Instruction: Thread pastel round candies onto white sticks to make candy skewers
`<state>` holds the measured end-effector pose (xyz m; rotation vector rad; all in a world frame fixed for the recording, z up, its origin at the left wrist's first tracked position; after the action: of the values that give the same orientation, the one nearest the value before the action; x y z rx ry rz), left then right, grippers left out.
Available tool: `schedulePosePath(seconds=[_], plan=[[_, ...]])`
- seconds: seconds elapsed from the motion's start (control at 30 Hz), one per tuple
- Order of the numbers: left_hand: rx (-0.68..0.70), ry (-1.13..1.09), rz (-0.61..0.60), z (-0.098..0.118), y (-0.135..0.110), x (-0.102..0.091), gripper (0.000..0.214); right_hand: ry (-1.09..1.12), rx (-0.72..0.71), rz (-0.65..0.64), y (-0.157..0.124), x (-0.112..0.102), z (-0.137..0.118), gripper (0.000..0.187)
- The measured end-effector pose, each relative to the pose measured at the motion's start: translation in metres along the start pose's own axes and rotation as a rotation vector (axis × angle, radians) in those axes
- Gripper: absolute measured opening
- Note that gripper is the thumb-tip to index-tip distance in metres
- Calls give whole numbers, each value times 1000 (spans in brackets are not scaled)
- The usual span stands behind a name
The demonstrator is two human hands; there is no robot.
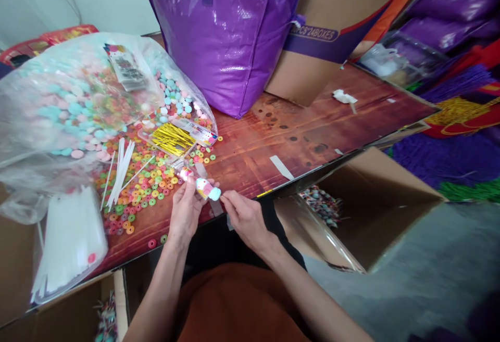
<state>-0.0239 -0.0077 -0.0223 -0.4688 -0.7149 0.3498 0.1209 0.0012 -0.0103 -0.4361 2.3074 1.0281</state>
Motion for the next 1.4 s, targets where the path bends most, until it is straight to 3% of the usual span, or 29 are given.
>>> schedulePosePath(seconds=[0.17,0.33,0.5,0.73,0.9,1.23,1.4], plan=[[5,11,6,-1,-2,1,37,-5,1,-29,1,-1,3,26],[84,10,-15,-10,-3,7,33,-62,23,40,1,4,-4,27],[53,60,-27,-18,-7,12,28,-127,-45,104,3,12,-11,26],[4,80,-75,-20,-11,12,29,27,102,189,6,14,-10,22],[-69,-4,-136,-17,-11,14,30,216,160,172,7,10,-11,17],[-111,24,-117,-27,-17,22,33,211,259,298,10,9,-7,21],[-35,13,-92,-13,-11,18,38,225,256,269,8,6,-4,27]])
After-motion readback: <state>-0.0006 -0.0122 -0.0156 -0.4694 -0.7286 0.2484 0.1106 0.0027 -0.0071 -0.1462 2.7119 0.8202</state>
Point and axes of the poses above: each hand's wrist, its own y-axis towards the middle knuckle, its own x-axis out of the palm, z = x × y, the point moved 4 cm from there along y, towards the middle knuckle, and after that the axes turned 14 degrees about -x, right-handed, at the moved point
